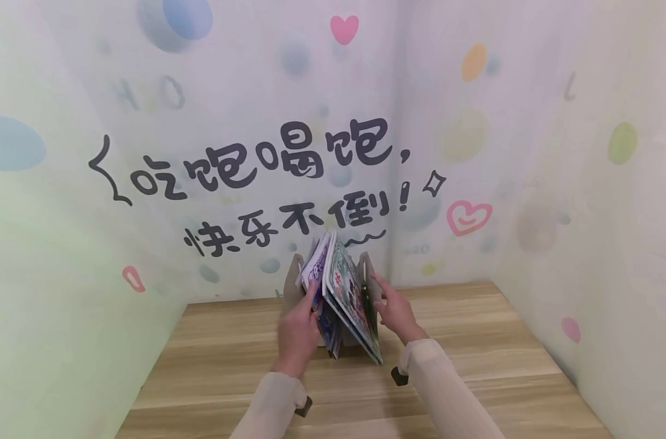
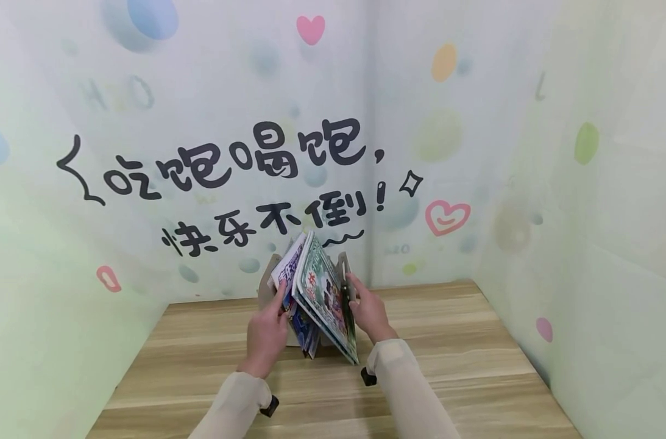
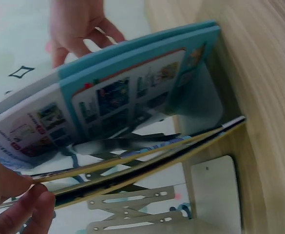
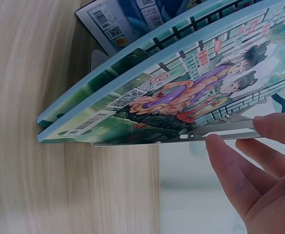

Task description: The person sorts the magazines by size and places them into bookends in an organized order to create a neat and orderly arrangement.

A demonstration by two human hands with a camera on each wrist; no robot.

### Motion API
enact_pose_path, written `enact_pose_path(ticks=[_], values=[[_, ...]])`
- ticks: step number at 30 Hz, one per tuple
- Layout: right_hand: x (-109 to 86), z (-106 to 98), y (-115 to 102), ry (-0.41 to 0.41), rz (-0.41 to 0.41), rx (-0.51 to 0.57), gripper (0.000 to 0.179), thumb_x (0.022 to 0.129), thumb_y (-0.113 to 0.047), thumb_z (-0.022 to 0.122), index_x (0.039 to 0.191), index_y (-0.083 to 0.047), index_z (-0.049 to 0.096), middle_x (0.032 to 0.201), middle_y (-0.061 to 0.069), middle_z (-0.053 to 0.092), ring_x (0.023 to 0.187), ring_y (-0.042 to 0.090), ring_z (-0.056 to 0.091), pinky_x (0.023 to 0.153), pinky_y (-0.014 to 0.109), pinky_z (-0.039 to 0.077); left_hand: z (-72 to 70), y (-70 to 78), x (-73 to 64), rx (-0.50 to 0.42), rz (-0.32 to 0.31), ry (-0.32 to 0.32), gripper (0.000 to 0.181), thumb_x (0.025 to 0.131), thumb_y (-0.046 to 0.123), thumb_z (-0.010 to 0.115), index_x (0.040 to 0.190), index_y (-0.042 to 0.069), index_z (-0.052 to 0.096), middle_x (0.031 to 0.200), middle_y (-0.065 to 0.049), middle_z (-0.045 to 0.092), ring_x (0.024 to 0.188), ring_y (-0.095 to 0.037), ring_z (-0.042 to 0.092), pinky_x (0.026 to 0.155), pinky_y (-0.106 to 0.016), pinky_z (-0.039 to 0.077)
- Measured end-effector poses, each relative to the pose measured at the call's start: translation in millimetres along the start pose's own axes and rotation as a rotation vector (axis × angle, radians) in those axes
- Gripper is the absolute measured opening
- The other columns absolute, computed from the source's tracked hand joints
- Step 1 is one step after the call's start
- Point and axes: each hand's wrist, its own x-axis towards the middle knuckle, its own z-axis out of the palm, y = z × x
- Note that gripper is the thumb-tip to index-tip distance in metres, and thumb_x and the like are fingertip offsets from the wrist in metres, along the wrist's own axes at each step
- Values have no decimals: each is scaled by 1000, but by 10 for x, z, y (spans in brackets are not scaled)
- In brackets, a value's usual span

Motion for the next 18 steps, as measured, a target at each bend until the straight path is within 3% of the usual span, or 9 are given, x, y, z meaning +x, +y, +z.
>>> enact_pose_path(ticks=[9,18], values=[[-1,-2,-2,-5,-1,2,68,93,-1,60,150,-31,36,131,26,55,107,41,60,51,31,54,95,-27,-46,-11,-38,-32,82,74,-11,73,147,12,43,103,-13,71,57,-18,55,57,-33,53],[-8,-1,-11,-1,1,-4,68,93,-1,60,150,-30,37,130,26,56,107,41,60,51,31,54,214,-65,-78,3,-67,-44,83,74,-13,69,147,15,44,92,-10,70,49,-11,40,49,-29,46]])
